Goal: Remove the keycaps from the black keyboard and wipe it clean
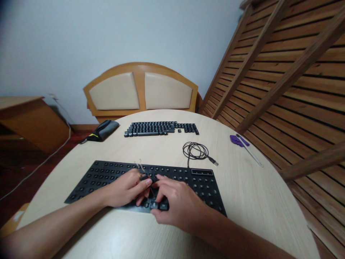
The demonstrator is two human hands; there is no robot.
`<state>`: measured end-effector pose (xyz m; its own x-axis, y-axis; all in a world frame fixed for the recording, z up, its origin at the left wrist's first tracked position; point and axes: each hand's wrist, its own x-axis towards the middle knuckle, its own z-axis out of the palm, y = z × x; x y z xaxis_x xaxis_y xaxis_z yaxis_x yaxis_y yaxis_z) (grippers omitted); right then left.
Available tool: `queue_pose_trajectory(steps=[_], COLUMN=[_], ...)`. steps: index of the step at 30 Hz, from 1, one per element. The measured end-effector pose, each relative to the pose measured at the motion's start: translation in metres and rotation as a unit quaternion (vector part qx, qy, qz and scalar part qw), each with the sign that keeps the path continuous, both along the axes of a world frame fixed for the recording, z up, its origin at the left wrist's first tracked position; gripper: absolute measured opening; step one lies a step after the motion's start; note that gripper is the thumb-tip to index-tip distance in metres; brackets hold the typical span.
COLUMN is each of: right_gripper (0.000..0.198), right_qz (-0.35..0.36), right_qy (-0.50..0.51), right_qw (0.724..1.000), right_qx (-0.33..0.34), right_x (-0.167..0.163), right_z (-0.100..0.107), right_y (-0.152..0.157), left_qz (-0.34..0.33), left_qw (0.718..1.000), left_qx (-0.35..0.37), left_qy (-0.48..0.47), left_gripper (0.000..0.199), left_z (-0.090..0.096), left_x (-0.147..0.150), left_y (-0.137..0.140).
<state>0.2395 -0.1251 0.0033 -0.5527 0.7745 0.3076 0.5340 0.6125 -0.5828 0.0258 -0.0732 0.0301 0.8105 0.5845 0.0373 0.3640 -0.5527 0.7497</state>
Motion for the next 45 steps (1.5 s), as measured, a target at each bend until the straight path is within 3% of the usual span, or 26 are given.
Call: queue_pose_trajectory(steps=[9, 20, 26, 33, 39, 45], right_gripper=[0.018, 0.018, 0.025, 0.02, 0.013, 0.014], right_qz=[-0.002, 0.0, -0.029, -0.062, -0.133, -0.169], right_qy=[0.011, 0.014, 0.097, 0.112, 0.038, 0.025], right_qw=[1.0, 1.0, 0.992, 0.987, 0.989, 0.985], right_qx=[0.015, -0.013, -0.072, -0.094, -0.052, -0.014], right_x=[0.0, -0.002, -0.003, 0.0, 0.014, 0.023], right_z=[0.001, 0.002, 0.01, 0.014, 0.02, 0.023], right_y=[-0.001, 0.0, 0.002, 0.003, 0.013, 0.023], left_qz=[-0.01, -0.015, 0.048, 0.113, 0.168, 0.174], left_qw=[1.0, 0.999, 0.993, 0.98, 0.975, 0.979], left_qx=[-0.015, -0.032, -0.102, -0.14, -0.071, 0.037], left_qy=[0.003, -0.005, -0.034, -0.08, -0.128, -0.097], left_gripper=[0.063, 0.068, 0.076, 0.069, 0.055, 0.048], left_z=[-0.002, -0.004, -0.008, -0.011, -0.012, -0.004], left_x=[-0.002, -0.004, -0.005, -0.002, 0.0, 0.004], left_y=[0.001, 0.003, 0.004, 0.004, 0.007, 0.005])
